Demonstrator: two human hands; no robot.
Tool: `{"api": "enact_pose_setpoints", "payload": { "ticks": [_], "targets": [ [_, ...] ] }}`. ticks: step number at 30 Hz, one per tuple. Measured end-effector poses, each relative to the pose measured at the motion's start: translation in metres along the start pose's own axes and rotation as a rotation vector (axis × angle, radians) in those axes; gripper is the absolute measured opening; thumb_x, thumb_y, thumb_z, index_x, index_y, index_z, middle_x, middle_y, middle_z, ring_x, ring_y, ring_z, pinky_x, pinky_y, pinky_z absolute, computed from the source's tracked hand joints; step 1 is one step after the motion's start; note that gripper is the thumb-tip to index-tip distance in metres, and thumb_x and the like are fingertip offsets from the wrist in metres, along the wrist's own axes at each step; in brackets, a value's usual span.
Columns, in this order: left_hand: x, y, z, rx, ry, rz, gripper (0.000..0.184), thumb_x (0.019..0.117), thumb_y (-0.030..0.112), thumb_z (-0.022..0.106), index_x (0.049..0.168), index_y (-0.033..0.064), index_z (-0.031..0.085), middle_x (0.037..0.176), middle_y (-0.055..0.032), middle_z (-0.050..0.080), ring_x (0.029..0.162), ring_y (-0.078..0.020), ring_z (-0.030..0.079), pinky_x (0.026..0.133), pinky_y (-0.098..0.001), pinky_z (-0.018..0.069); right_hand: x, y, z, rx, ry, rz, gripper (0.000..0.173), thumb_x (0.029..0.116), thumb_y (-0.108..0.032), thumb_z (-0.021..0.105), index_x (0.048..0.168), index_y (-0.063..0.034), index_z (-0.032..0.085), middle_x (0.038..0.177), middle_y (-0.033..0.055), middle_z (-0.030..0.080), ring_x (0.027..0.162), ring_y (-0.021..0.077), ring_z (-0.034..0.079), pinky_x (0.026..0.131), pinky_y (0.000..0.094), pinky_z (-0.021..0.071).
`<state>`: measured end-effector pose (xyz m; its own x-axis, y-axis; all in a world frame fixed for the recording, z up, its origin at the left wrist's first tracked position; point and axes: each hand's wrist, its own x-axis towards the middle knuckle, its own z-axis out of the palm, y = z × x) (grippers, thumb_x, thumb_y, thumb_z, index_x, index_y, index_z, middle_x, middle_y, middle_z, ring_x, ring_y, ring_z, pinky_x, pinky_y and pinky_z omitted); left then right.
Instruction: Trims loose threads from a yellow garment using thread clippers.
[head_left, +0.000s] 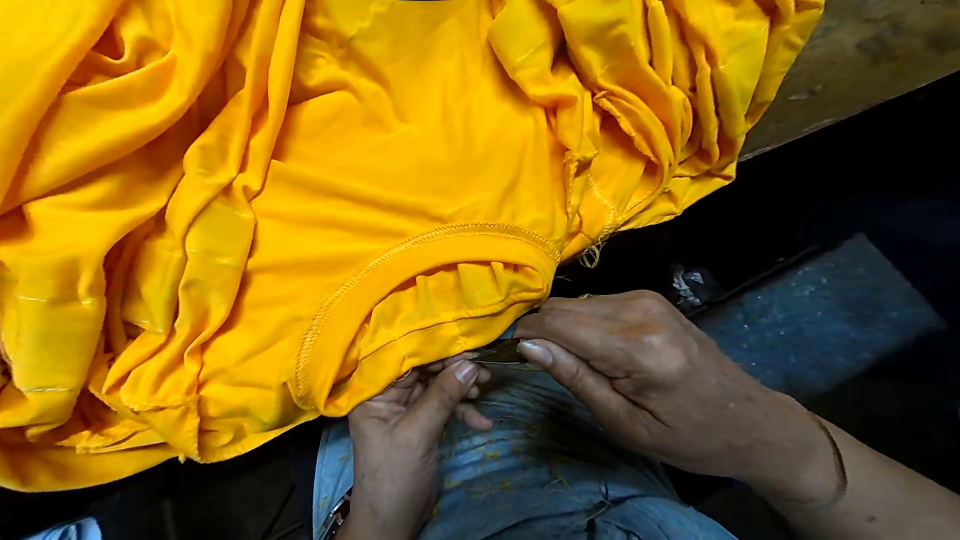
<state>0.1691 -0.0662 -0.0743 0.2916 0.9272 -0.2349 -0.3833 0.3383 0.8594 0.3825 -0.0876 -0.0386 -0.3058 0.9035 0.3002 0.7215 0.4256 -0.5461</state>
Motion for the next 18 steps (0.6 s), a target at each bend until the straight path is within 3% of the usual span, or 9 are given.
{"api": "enact_pose_setpoints", "payload": {
  "ticks": [18],
  "targets": [
    [0.0016,0.0007,0.0011,-0.013,0.001,-0.088,0.01,0.0914,0.0,0.071,0.1,-0.005,0.073,0.088,-0.0206,0.072,0.067,-0.0227,0.072,0.062,-0.0349,0.0644,0.0071,-0.0056,0.0074,-0.361,0.045,-0.094,0.028,0.102,-0.02,0.05,0.088,-0.006,0.07,0.074,0.0032,0.059,0.066,0.0182,0.06,0.051,0.0312,0.0422]
  ]
}}
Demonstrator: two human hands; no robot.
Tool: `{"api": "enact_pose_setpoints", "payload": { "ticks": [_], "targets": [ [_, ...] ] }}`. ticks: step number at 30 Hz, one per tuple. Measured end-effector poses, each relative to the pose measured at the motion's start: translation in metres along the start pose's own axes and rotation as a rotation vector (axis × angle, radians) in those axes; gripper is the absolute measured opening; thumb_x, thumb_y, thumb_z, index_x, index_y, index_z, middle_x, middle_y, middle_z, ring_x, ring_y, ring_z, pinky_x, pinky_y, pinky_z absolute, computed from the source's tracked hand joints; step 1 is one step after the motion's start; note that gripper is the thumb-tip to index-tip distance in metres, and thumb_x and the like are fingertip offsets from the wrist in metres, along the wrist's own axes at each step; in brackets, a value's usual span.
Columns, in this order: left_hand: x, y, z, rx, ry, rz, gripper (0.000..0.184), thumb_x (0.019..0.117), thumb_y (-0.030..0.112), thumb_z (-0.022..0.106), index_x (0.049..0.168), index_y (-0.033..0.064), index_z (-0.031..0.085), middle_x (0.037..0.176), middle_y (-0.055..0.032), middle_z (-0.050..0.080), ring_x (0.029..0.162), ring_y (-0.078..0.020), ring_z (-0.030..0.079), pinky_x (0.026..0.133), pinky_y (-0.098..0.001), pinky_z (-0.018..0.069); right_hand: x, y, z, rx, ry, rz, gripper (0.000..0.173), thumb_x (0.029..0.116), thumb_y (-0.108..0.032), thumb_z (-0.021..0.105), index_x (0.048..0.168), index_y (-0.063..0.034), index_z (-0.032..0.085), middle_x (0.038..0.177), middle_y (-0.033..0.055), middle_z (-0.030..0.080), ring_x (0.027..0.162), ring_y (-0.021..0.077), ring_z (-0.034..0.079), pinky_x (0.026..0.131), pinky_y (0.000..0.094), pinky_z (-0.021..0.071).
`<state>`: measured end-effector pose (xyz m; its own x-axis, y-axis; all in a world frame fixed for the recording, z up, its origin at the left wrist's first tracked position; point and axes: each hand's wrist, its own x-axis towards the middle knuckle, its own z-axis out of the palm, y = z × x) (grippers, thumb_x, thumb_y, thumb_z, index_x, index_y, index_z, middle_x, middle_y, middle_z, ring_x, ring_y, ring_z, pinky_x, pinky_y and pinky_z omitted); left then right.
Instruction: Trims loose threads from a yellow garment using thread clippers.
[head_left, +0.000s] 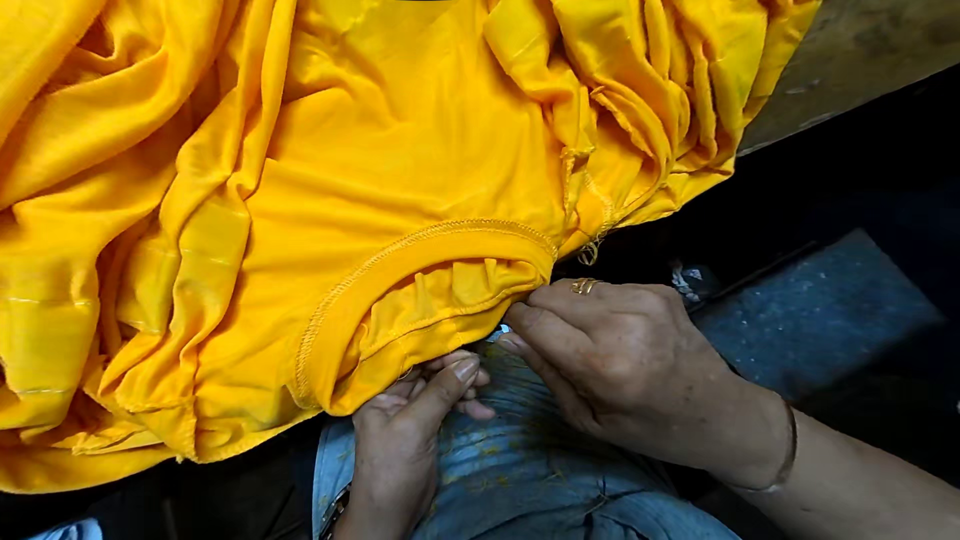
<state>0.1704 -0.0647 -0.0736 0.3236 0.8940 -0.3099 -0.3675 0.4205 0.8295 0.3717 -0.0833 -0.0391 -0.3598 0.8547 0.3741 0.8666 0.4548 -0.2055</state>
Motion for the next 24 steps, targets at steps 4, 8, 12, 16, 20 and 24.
{"api": "enact_pose_setpoints", "payload": {
  "ticks": [4,8,12,16,20,24],
  "targets": [
    [-0.002,-0.005,-0.011,0.158,-0.057,0.001,0.01,0.0909,0.001,0.073,0.1,-0.0035,0.075,0.089,-0.0183,0.073,0.071,-0.0226,0.073,0.066,-0.0344,0.0651,-0.007,0.012,-0.006,0.208,-0.064,0.046,0.033,0.106,-0.024,0.046,0.084,-0.0109,0.068,0.071,-0.0034,0.057,0.062,0.0094,0.056,0.05,0.0264,0.042],
    [-0.007,-0.008,-0.027,0.136,-0.141,0.102,0.028,0.0879,0.005,0.077,0.115,-0.001,0.071,0.104,-0.0206,0.072,0.085,-0.027,0.075,0.074,-0.0397,0.0655,-0.017,0.021,-0.02,0.599,-0.059,0.113,0.034,0.1087,-0.03,0.046,0.099,-0.0093,0.071,0.081,-0.0099,0.061,0.07,-0.0045,0.055,0.059,0.0127,0.0467],
    [-0.012,-0.003,-0.03,-0.144,-0.093,0.154,0.032,0.0967,0.026,0.07,0.119,0.0033,0.069,0.113,-0.0238,0.07,0.093,-0.03,0.074,0.079,-0.0444,0.0633,-0.008,-0.002,-0.008,0.436,0.148,0.05,0.036,0.0963,-0.034,0.069,0.113,-0.0017,0.072,0.088,-0.0002,0.068,0.076,0.0038,0.062,0.063,0.0193,0.0519],
    [-0.013,-0.002,-0.019,-0.145,0.106,0.163,0.023,0.1007,0.024,0.065,0.107,0.002,0.07,0.093,-0.0205,0.071,0.075,-0.0255,0.074,0.068,-0.0419,0.0644,0.014,-0.023,0.022,0.211,0.242,-0.015,0.023,0.0942,-0.01,0.06,0.11,-0.0011,0.075,0.075,0.0036,0.063,0.064,0.014,0.058,0.051,0.0271,0.0431],
    [-0.016,-0.002,-0.023,-0.087,0.09,0.207,0.02,0.0992,0.02,0.067,0.104,0.0015,0.074,0.092,-0.0182,0.073,0.073,-0.0215,0.074,0.067,-0.0362,0.0643,0.023,-0.02,0.029,0.268,0.199,-0.067,0.016,0.0908,-0.006,0.056,0.091,-0.0041,0.072,0.073,0.0021,0.059,0.064,0.0134,0.058,0.051,0.027,0.0425],
    [-0.016,-0.001,-0.028,-0.072,0.067,0.179,0.019,0.1009,0.016,0.065,0.104,-0.0013,0.072,0.095,-0.0207,0.073,0.075,-0.0216,0.073,0.067,-0.0337,0.0633,-0.003,-0.012,0.018,0.506,-0.016,-0.178,0.017,0.0943,-0.01,0.053,0.087,-0.0095,0.068,0.073,-0.0023,0.059,0.065,0.0086,0.056,0.054,0.0249,0.0449]
  ]
}}
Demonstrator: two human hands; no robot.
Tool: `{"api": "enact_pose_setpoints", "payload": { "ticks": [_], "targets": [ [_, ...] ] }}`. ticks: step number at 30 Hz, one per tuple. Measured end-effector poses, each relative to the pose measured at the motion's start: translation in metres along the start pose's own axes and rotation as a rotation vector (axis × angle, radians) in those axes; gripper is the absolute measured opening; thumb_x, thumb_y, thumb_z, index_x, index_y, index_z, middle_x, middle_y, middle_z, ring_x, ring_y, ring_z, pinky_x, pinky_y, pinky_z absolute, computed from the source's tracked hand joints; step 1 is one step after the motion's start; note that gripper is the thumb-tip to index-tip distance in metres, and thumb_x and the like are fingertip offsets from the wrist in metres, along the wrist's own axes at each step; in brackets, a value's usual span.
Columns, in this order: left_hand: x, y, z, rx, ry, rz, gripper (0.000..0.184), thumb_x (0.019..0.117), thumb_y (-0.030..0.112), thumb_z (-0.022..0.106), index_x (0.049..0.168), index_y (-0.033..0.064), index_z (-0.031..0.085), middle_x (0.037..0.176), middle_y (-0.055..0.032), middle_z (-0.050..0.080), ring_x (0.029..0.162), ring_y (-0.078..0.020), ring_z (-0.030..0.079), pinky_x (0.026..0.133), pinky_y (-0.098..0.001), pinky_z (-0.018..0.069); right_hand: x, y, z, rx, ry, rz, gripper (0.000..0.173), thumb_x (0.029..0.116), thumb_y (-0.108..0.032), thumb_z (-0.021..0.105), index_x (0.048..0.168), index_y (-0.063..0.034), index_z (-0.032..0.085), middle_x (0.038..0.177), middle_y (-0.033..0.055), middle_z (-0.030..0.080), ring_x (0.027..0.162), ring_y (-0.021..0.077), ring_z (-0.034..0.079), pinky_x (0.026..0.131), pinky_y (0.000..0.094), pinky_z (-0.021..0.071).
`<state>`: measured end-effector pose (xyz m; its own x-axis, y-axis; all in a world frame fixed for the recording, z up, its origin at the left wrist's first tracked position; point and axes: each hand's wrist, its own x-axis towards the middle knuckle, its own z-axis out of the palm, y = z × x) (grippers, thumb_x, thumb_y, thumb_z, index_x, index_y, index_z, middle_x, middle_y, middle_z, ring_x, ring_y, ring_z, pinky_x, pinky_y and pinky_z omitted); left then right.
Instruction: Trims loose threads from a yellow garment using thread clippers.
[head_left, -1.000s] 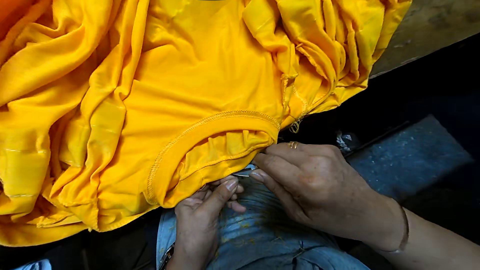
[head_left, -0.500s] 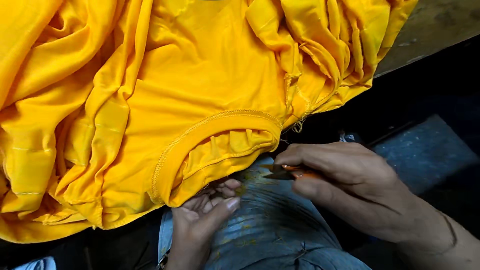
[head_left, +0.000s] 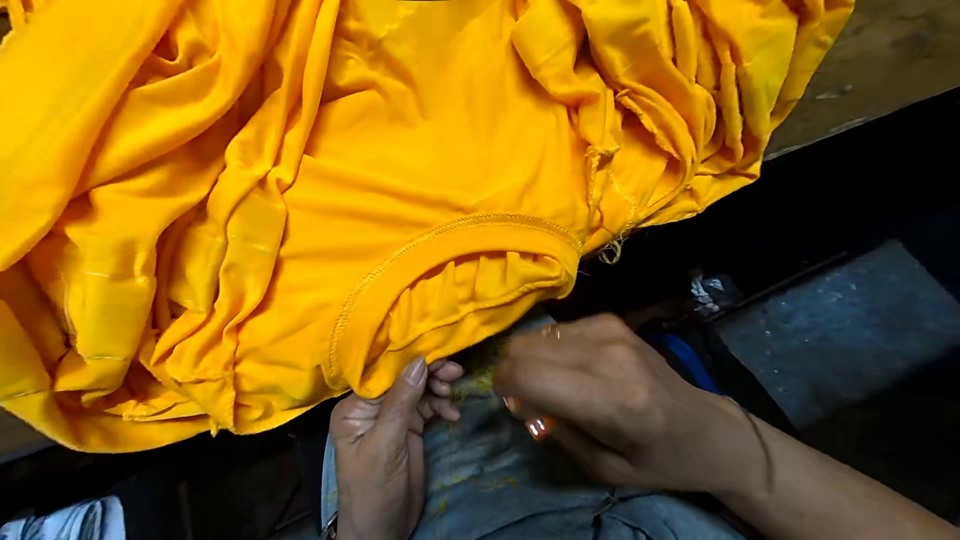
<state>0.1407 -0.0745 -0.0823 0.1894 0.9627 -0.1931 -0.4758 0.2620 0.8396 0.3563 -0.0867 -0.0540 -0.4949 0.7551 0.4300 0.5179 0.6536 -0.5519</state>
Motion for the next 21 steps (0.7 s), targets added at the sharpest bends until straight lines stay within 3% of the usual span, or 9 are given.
{"api": "enact_pose_setpoints", "payload": {
  "ticks": [4,8,11,13,14,17,19,21],
  "targets": [
    [0.001,-0.003,-0.006,-0.058,-0.068,0.004,0.022,0.1009,0.018,0.064,0.104,-0.0021,0.072,0.098,-0.0235,0.072,0.073,-0.0229,0.073,0.064,-0.034,0.0626,-0.03,-0.006,0.01,0.21,-0.172,0.06,0.019,0.1002,-0.018,0.05,0.089,-0.0106,0.064,0.072,-0.0021,0.056,0.064,0.0081,0.055,0.053,0.025,0.0427],
    [0.002,-0.001,-0.001,-0.042,-0.021,0.01,0.016,0.0942,0.014,0.073,0.102,-0.001,0.072,0.093,-0.0225,0.073,0.067,-0.0202,0.071,0.059,-0.0315,0.0613,-0.028,-0.006,0.012,0.257,-0.08,0.22,0.024,0.1032,-0.03,0.058,0.091,-0.0111,0.067,0.075,-0.0069,0.058,0.066,-0.0009,0.054,0.056,0.0163,0.0444],
    [0.001,0.002,0.003,0.035,0.002,-0.005,0.01,0.0892,0.008,0.078,0.095,0.0004,0.075,0.081,-0.0169,0.071,0.061,-0.0166,0.068,0.055,-0.0295,0.0606,-0.019,-0.006,0.005,0.333,-0.01,0.255,0.012,0.0968,-0.018,0.061,0.096,-0.0087,0.068,0.078,-0.0079,0.061,0.067,-0.0043,0.055,0.057,0.0121,0.0463],
    [-0.002,0.001,-0.005,0.141,-0.095,-0.02,0.011,0.0895,0.01,0.078,0.097,0.0013,0.076,0.084,-0.0163,0.073,0.063,-0.0167,0.069,0.056,-0.0289,0.0612,-0.016,-0.007,0.002,0.349,0.018,0.257,0.011,0.0941,-0.014,0.059,0.097,-0.0078,0.068,0.077,-0.0082,0.06,0.065,-0.0054,0.053,0.056,0.0108,0.0447],
    [-0.004,-0.001,-0.009,0.177,-0.151,-0.036,0.013,0.0907,0.011,0.077,0.098,0.001,0.077,0.086,-0.016,0.073,0.065,-0.0167,0.07,0.058,-0.029,0.0614,-0.015,-0.007,0.001,0.332,0.03,0.254,0.014,0.0969,-0.017,0.059,0.1,-0.0071,0.069,0.079,-0.008,0.061,0.067,-0.0052,0.053,0.057,0.011,0.0456],
    [-0.005,-0.005,-0.017,0.065,-0.201,-0.077,0.025,0.093,0.018,0.075,0.108,-0.0017,0.074,0.099,-0.0203,0.073,0.075,-0.0209,0.072,0.066,-0.0336,0.0627,-0.01,-0.011,-0.004,0.064,0.075,0.216,0.039,0.1082,-0.033,0.046,0.119,-0.0033,0.069,0.093,-0.0018,0.065,0.081,0.0024,0.06,0.068,0.0183,0.0509],
    [-0.002,-0.001,-0.015,-0.095,-0.174,-0.096,0.031,0.0975,0.027,0.069,0.112,-0.0003,0.072,0.11,-0.0231,0.071,0.085,-0.0251,0.074,0.07,-0.0374,0.0629,-0.005,-0.013,-0.004,-0.204,0.128,0.181,0.041,0.1078,-0.027,0.042,0.123,0.0,0.069,0.091,0.0038,0.063,0.078,0.0112,0.058,0.063,0.0245,0.0473],
    [0.002,0.004,-0.009,-0.205,-0.12,-0.117,0.032,0.1,0.028,0.066,0.115,-0.0001,0.069,0.113,-0.0249,0.07,0.09,-0.0279,0.074,0.069,-0.0395,0.0635,0.0,-0.014,-0.003,-0.377,0.171,0.159,0.038,0.1061,-0.024,0.046,0.121,0.0008,0.071,0.087,0.0063,0.061,0.075,0.0161,0.056,0.059,0.0277,0.044]
  ]
}}
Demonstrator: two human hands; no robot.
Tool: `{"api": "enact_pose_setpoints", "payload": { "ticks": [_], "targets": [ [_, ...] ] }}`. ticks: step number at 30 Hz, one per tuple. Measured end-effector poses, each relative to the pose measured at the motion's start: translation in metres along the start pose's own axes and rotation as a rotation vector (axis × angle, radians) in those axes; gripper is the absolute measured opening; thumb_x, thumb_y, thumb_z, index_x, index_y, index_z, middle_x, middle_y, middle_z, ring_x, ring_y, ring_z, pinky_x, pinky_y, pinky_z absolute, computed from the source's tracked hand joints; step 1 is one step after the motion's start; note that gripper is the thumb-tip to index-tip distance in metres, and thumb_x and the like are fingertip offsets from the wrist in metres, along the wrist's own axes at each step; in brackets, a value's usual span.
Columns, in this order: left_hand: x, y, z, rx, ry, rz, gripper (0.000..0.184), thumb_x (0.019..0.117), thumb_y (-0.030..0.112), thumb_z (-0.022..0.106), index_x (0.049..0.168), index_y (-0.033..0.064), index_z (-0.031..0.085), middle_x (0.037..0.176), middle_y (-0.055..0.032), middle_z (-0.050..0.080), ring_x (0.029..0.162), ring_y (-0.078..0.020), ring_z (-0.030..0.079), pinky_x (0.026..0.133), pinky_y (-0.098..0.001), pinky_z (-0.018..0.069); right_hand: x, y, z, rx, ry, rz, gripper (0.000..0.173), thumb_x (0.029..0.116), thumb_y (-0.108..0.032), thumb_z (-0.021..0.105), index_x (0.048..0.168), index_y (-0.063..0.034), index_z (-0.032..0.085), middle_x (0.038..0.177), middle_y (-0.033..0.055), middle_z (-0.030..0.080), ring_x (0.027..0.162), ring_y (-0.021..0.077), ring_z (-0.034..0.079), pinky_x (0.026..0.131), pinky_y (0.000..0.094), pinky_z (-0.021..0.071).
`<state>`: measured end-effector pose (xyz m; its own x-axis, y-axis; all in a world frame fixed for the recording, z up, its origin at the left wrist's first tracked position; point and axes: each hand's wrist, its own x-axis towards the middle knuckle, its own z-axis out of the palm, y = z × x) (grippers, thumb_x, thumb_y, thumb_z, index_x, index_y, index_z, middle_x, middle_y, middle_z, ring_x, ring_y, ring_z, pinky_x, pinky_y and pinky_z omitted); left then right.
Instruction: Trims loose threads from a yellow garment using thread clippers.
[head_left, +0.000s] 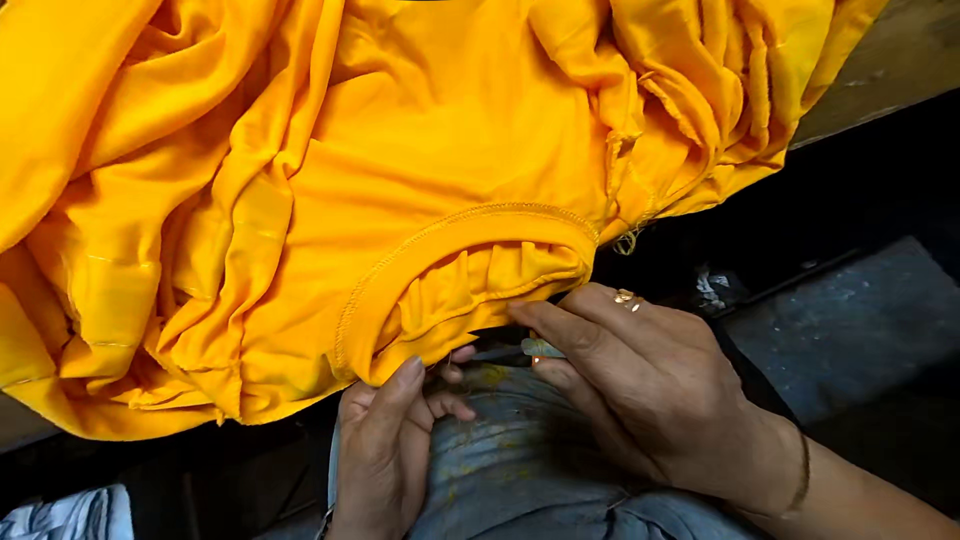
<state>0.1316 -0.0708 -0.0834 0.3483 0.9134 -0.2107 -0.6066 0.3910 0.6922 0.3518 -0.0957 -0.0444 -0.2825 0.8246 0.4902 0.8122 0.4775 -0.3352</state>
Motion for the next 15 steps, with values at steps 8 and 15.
{"api": "enact_pose_setpoints", "payload": {
  "ticks": [8,15],
  "targets": [
    [0.0,0.001,0.017,0.019,0.117,0.001,0.023,0.101,0.016,0.064,0.108,-0.0054,0.069,0.099,-0.0269,0.07,0.075,-0.0249,0.073,0.06,-0.034,0.0622,0.001,0.001,0.008,-0.082,-0.002,-0.062,0.029,0.1041,-0.019,0.052,0.111,-0.0002,0.073,0.079,0.0057,0.059,0.069,0.0188,0.055,0.053,0.0305,0.0398],
    [-0.001,0.002,0.018,0.043,0.103,0.004,0.021,0.1007,0.013,0.064,0.107,-0.0056,0.07,0.1,-0.0271,0.071,0.073,-0.0231,0.073,0.059,-0.0326,0.0617,0.0,-0.002,0.014,-0.077,0.023,-0.041,0.029,0.1034,-0.018,0.053,0.112,0.0001,0.074,0.08,0.0058,0.06,0.069,0.0184,0.056,0.054,0.0298,0.041]
  ]
}}
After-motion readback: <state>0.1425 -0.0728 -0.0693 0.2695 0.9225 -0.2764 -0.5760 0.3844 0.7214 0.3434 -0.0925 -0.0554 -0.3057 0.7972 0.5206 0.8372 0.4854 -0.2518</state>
